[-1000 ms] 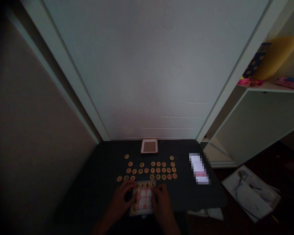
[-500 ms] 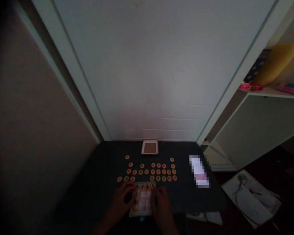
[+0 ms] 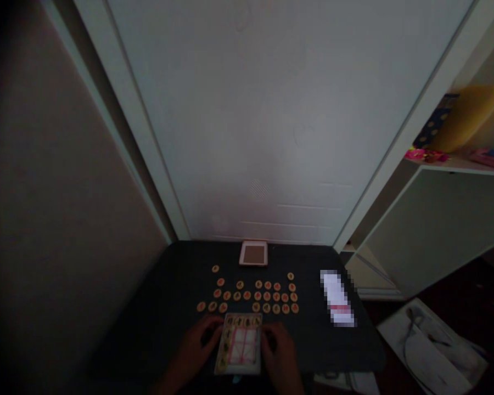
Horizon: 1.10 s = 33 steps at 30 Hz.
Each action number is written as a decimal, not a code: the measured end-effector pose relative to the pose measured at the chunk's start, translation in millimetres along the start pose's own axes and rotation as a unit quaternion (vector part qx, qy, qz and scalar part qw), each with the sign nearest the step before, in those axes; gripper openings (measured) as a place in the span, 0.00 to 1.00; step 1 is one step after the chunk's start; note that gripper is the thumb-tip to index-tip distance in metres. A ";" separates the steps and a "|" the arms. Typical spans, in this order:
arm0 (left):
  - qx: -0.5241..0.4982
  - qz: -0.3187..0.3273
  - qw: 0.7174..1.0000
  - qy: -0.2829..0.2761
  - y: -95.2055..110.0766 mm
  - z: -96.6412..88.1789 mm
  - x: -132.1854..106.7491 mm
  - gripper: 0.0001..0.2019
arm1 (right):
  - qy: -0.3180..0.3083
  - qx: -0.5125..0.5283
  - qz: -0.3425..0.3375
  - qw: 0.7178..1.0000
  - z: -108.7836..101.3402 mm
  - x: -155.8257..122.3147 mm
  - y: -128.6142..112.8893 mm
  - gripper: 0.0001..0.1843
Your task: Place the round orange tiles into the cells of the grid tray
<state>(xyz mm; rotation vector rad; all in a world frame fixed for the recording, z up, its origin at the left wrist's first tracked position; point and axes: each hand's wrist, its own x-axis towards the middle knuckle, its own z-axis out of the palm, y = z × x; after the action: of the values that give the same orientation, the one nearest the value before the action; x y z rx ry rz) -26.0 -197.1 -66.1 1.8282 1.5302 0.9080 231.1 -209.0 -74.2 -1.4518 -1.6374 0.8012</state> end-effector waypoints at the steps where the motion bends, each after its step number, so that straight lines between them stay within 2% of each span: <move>1: -0.002 -0.010 1.000 -0.002 -1.8 0.8 -0.7 0.12 | -0.004 0.006 0.004 1.000 0.0 0.7 1.7 0.17; 8: 0.015 -0.026 1.000 0.006 -11.1 7.3 -3.7 0.13 | 0.012 0.023 0.025 0.999 2.8 2.2 7.6 0.23; 16: 0.031 -0.022 0.999 0.013 -15.9 10.8 -3.6 0.15 | 0.013 0.044 0.015 0.999 3.2 0.6 17.0 0.20; 19: 0.052 -0.010 0.998 0.041 -18.1 10.0 -3.1 0.15 | 0.019 0.054 0.020 0.998 3.3 0.3 20.3 0.19; 24: 0.147 0.027 0.980 0.128 -26.6 1.2 -3.5 0.15 | 0.036 0.072 0.042 0.996 0.6 -0.9 22.0 0.20; 28: 0.217 0.041 0.969 0.107 -34.5 -4.9 -3.7 0.17 | 0.046 0.075 0.050 0.995 -1.5 -1.1 19.3 0.20; 33: 0.258 0.075 0.961 0.072 -36.5 -9.0 -1.0 0.18 | 0.052 0.070 0.052 0.995 -2.5 -1.1 18.5 0.20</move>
<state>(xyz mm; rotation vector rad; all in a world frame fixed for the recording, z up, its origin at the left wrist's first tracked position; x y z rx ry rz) -54.8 -191.8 -89.6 2.3103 1.8682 0.7685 242.4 -207.5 -89.1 -1.4619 -1.4097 0.8667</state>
